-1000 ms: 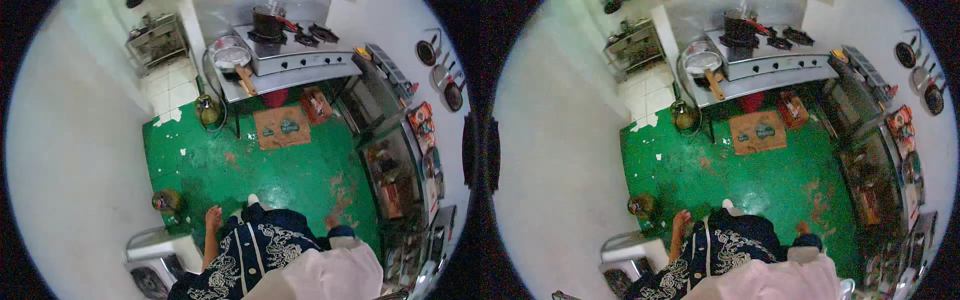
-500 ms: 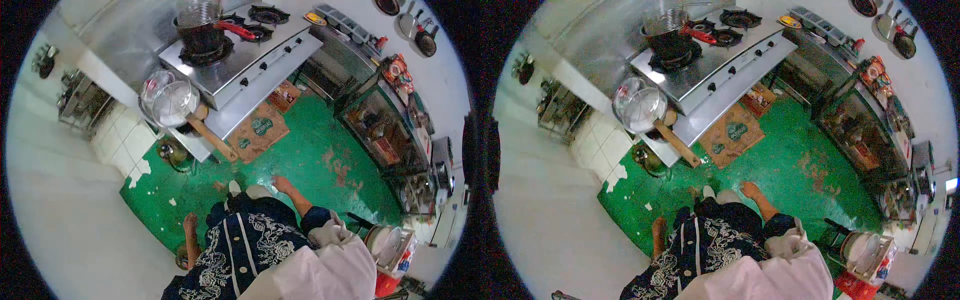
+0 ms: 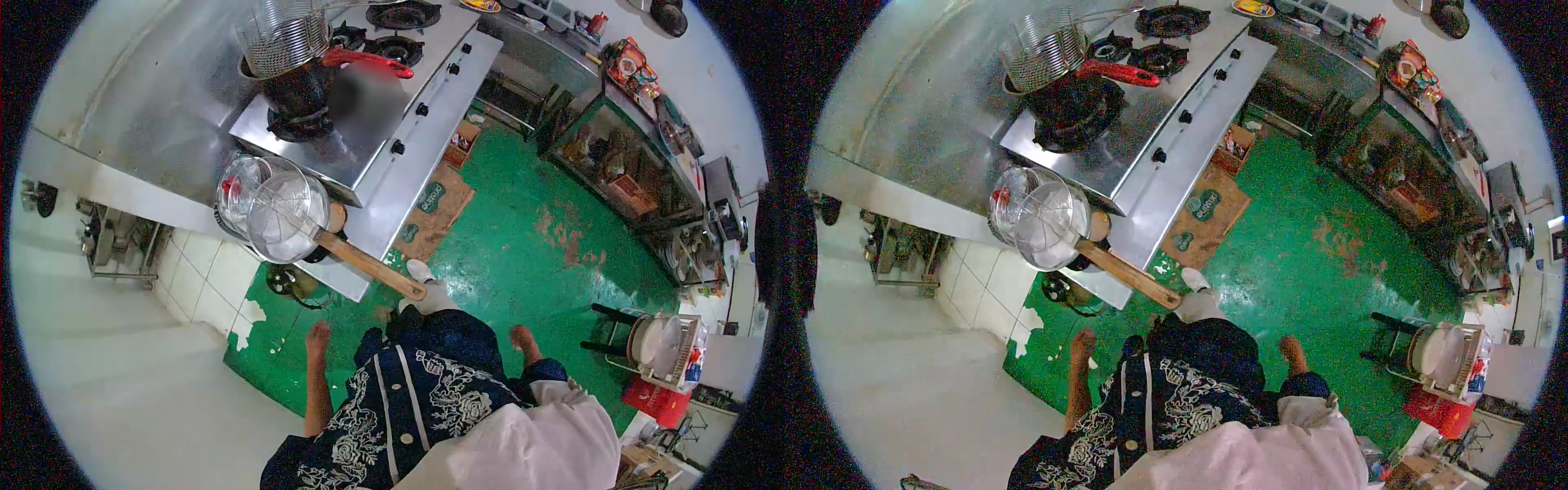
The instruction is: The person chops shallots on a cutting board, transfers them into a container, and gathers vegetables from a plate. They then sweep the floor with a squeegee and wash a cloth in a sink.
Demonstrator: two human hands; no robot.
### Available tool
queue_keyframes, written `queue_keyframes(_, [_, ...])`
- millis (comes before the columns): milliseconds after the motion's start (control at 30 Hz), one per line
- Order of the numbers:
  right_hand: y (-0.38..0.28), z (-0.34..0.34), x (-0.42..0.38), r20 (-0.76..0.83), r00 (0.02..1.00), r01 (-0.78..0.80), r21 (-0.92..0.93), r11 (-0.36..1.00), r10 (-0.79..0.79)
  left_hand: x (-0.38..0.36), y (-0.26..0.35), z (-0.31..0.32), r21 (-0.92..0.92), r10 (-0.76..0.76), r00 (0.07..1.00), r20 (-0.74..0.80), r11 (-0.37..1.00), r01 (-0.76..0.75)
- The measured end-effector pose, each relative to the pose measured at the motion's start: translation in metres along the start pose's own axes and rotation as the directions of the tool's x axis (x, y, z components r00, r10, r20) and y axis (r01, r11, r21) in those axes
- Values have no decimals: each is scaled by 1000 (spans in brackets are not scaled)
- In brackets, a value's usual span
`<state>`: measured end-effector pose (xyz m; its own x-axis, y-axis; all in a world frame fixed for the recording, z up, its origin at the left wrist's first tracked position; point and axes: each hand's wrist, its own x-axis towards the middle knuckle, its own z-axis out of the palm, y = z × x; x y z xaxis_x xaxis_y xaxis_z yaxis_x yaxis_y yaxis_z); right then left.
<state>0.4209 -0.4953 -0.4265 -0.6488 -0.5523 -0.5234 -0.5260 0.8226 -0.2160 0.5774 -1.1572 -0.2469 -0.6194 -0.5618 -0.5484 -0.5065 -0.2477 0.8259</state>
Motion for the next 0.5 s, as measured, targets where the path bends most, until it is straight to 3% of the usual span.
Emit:
queue_keyframes(33, [6, -1, 9, -66, 997, 48, -33, 998, -50, -20, -6, 17, 135, 10, 998, -58, 991, -2])
queue_keyframes(67, [1, -8, 23, -155, 986, 65, -24, 998, -68, -19, -9, 18, 176, 59, 998, 4, 983, -59])
queue_keyframes(133, [-11, -32, 46, -449, 892, 166, 243, 956, -41, -17, -34, 19, 250, 120, 989, 92, 958, -139])
queue_keyframes(200, [-39, -97, 47, -215, 946, -112, 486, 867, 243, -14, -62, 20, 327, 129, 984, 119, 931, -161])
queue_keyframes(233, [-59, -140, 45, -87, 924, -264, 559, 786, 372, -16, -70, 24, 321, 152, 982, 113, 930, -181])
queue_keyframes(300, [-9, -89, 69, -274, 939, -86, 395, 914, 207, -28, -77, 31, 269, 223, 969, 102, 932, -243])
queue_keyframes(333, [10, -67, 77, -352, 929, -3, 300, 954, 114, -37, -70, 36, 219, 172, 982, 74, 958, -184])
queue_keyframes(367, [1, -92, 68, -283, 937, -71, 416, 907, 203, -47, -65, 41, 166, 120, 992, 45, 978, -126])
queue_keyframes(433, [-33, -163, 44, -117, 926, -214, 618, 757, 358, -59, -33, 50, 35, -189, 982, -18, 981, 189])
queue_keyframes(500, [-9, -132, 62, -106, 969, -183, 302, 936, 223, -33, -83, 37, 100, 7, 999, 42, 995, -11])
